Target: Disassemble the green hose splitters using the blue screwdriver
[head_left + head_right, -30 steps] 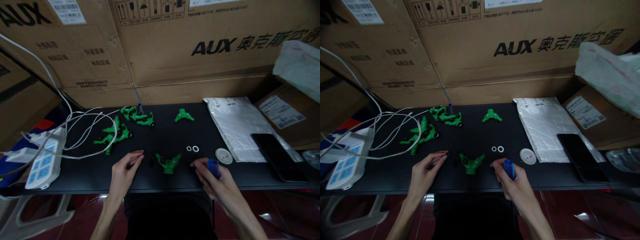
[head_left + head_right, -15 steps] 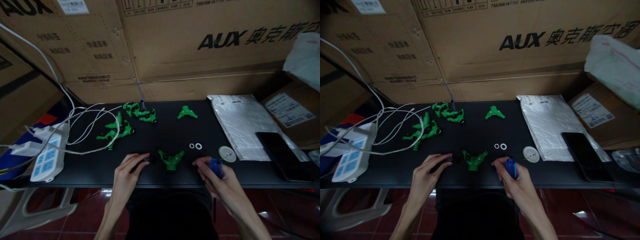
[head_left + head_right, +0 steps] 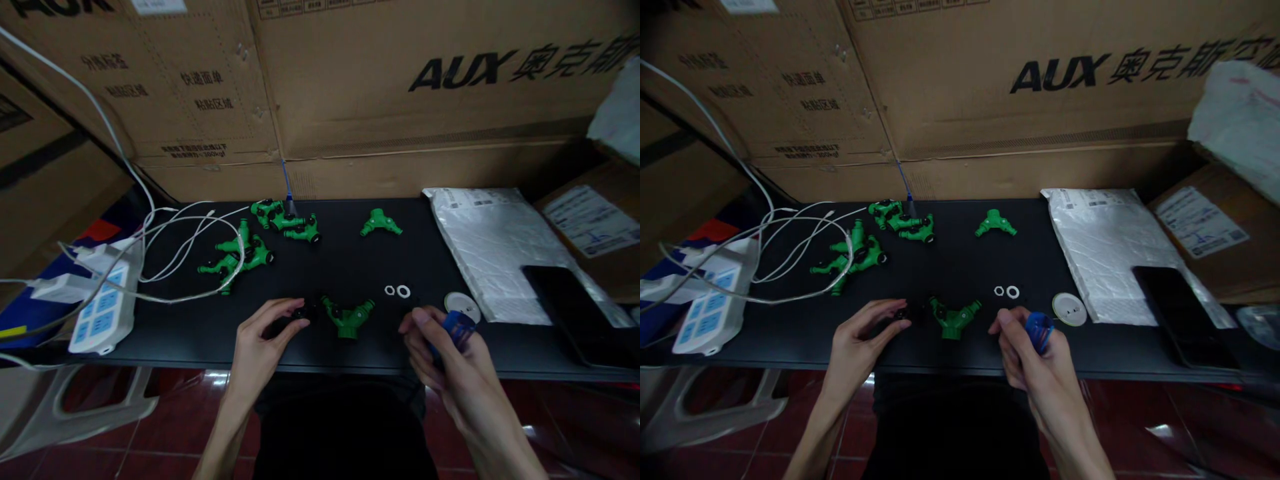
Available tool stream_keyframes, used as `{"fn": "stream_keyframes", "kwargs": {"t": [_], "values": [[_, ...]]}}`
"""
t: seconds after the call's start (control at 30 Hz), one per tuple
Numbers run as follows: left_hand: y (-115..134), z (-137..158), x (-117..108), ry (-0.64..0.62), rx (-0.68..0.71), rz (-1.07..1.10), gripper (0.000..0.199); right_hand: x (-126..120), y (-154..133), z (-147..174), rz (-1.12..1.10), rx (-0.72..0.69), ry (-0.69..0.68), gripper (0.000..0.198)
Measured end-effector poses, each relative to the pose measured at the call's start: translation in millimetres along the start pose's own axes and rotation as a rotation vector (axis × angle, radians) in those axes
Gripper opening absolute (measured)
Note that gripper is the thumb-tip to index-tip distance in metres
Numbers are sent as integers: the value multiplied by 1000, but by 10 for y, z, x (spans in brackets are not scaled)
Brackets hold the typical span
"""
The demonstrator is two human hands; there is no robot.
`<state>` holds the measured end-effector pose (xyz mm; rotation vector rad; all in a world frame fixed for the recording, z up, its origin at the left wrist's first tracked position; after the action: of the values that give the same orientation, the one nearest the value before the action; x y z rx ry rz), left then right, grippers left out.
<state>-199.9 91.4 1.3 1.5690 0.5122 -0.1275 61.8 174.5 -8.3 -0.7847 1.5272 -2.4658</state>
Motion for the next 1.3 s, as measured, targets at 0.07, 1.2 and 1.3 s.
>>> {"fn": "stream_keyframes", "kwargs": {"t": [0.07,1.2,1.3], "values": [[-17,-1,21,-6,-2,-9,27,93,-114,11,-34,-57,-9,38],[18,-26,75,-14,115,-96,18,1712,-1310,-389,-123,-695,-400,45],[20,-17,69,-10,103,-99,18,1714,-1313,-383,-122,-697,-416,45]]}}
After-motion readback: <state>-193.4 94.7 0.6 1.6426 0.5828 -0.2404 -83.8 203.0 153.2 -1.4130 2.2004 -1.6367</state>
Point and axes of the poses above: each hand's wrist, its own z-axis away from the middle knuckle, its own x-axis out of the palm, y = z × x, the point moved 10 cm from there along -z, towards the middle knuckle, and after that the axes turned 13 degrees about -y, right-handed, at the moved point
